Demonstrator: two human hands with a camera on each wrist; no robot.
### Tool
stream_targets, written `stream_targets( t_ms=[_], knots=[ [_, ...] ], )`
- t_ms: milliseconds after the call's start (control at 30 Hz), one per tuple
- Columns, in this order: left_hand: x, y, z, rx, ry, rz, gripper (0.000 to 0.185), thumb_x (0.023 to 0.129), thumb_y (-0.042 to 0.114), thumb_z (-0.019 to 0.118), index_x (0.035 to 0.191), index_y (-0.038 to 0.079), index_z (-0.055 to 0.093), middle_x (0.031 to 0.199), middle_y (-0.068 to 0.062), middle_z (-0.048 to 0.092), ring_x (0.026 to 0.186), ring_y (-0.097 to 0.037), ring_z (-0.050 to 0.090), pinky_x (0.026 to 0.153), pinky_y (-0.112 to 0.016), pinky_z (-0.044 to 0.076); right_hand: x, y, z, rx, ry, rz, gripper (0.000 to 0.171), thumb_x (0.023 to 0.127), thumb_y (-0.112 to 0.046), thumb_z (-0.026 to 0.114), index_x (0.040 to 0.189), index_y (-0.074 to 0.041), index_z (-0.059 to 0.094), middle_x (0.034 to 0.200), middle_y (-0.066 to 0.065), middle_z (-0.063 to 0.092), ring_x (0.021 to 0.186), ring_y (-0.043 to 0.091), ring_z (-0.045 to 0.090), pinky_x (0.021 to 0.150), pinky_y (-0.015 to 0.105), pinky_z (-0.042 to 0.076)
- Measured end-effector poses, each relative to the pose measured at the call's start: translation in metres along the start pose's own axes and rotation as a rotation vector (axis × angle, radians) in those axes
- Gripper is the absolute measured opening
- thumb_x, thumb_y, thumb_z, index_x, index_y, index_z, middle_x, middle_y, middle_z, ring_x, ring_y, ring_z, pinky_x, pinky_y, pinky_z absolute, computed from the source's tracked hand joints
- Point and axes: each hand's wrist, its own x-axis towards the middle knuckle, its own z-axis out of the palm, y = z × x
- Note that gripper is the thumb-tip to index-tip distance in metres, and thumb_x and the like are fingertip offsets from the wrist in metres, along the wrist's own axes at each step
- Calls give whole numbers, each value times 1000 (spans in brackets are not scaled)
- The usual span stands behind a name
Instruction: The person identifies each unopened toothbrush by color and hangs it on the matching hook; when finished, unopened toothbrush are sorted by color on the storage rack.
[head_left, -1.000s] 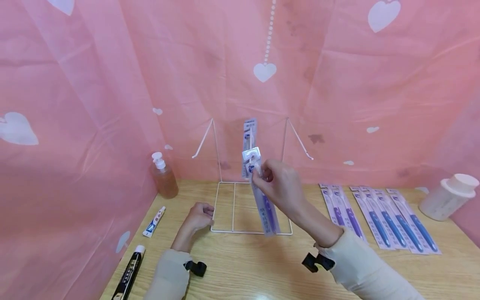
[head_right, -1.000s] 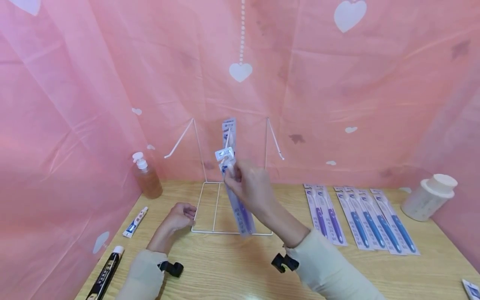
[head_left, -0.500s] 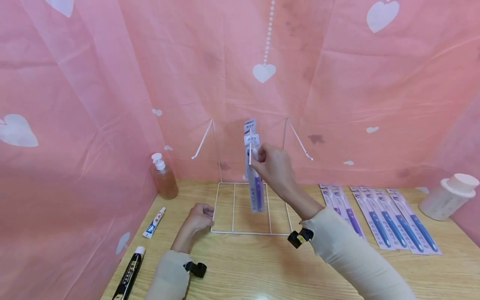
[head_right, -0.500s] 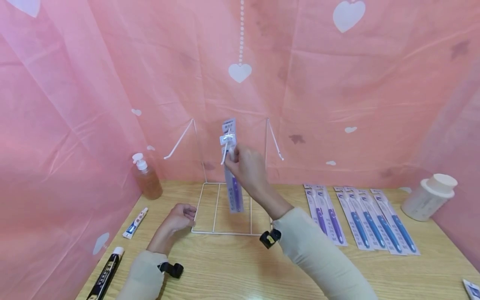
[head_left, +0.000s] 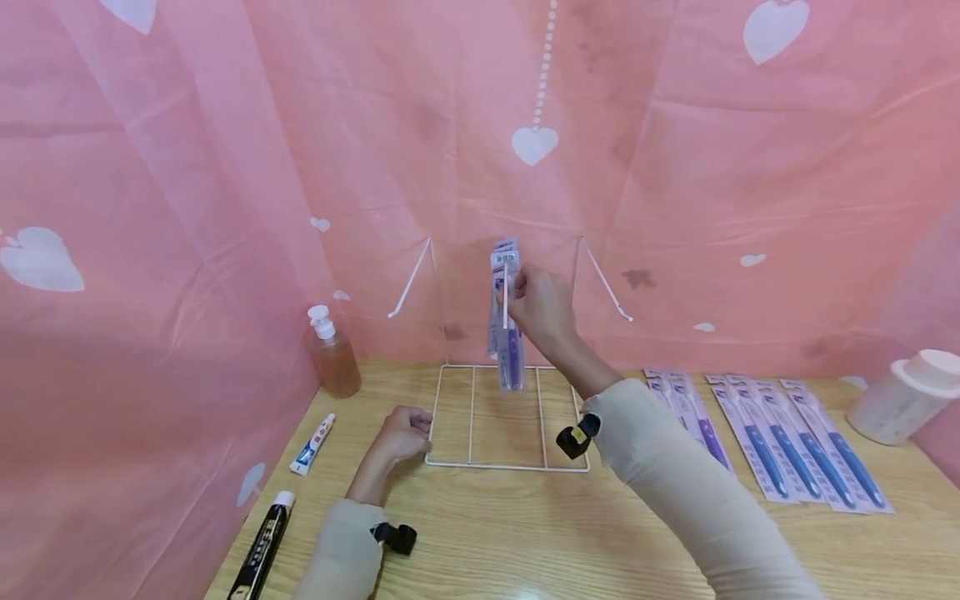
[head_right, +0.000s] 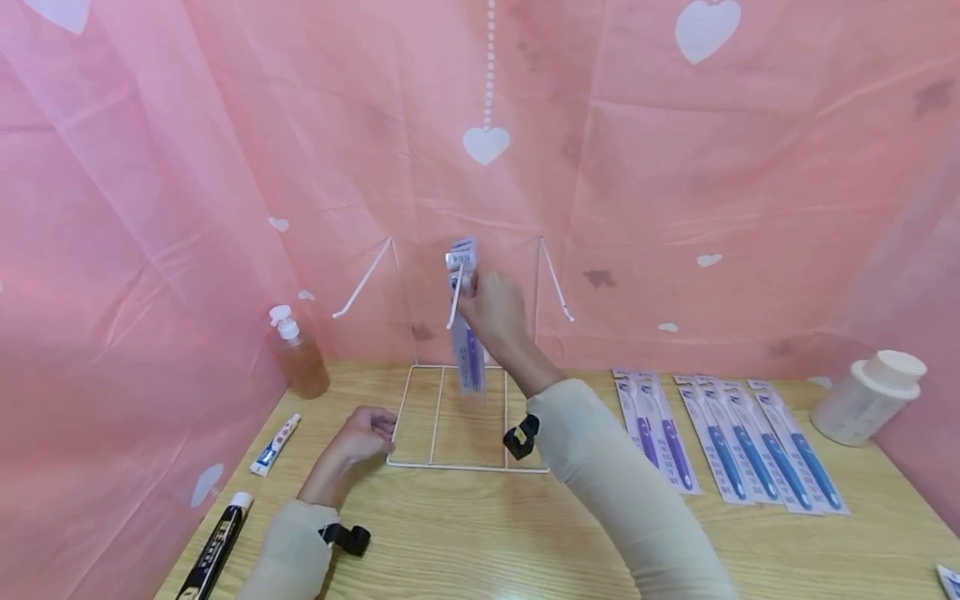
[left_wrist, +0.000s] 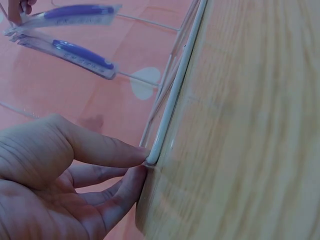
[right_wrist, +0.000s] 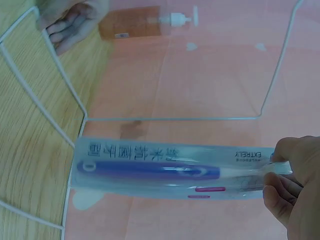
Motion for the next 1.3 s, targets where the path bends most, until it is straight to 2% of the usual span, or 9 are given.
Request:
stream_targets(
  t_ms=[233, 433, 800, 933, 1100, 1300],
  knots=[
    [-1, -3, -3, 24, 9, 8, 44, 66, -19, 71, 108, -13, 64, 91, -14, 63, 84, -24, 62, 75, -35, 55, 8, 0, 8, 5, -27, 72, 16, 86, -15, 71, 82, 0, 64, 77, 11, 69, 61, 24, 65, 52, 33, 52],
    [-1, -4, -2, 20, 3, 11, 44, 66, -18, 71, 109, -13, 64, 91, -14, 64, 84, -24, 63, 76, -36, 56, 6, 3, 9, 15, -18, 95, 18, 83, -16, 75, 84, 0, 65, 80, 13, 70, 69, 28, 66, 61, 38, 53],
    [0, 1, 3, 14, -11, 7, 44, 66, -19, 71, 109, -13, 64, 91, -14, 63, 83, -24, 62, 76, -35, 55, 0, 12, 3, 44, 3, 67, 22, 78, -15, 80, 78, -1, 64, 72, 11, 67, 65, 26, 61, 60, 37, 49],
    [0, 1, 1, 13, -18, 14, 45, 66, -19, 71, 110, -14, 63, 92, -15, 63, 84, -25, 62, 76, -36, 55, -7, 19, -1, 18, -48, 74, 30, 78, -23, 82, 81, 0, 63, 69, 9, 63, 62, 24, 57, 55, 35, 44],
    [-1, -4, -2, 25, -6, -5, 44, 66, -18, 72, 109, -12, 64, 91, -14, 63, 84, -24, 62, 77, -35, 55, -21, 49, -8, -23, -161, 80, 37, 82, -29, 80, 94, 3, 64, 76, 12, 66, 64, 25, 60, 55, 36, 48],
    [-2, -9, -6, 20, 0, -9, 44, 67, -17, 73, 111, -12, 64, 93, -14, 64, 86, -25, 63, 78, -37, 55, -38, 119, -24, -162, -268, 122, 37, 88, -28, 73, 96, 6, 63, 83, 19, 68, 72, 31, 64, 63, 44, 51]
  ],
)
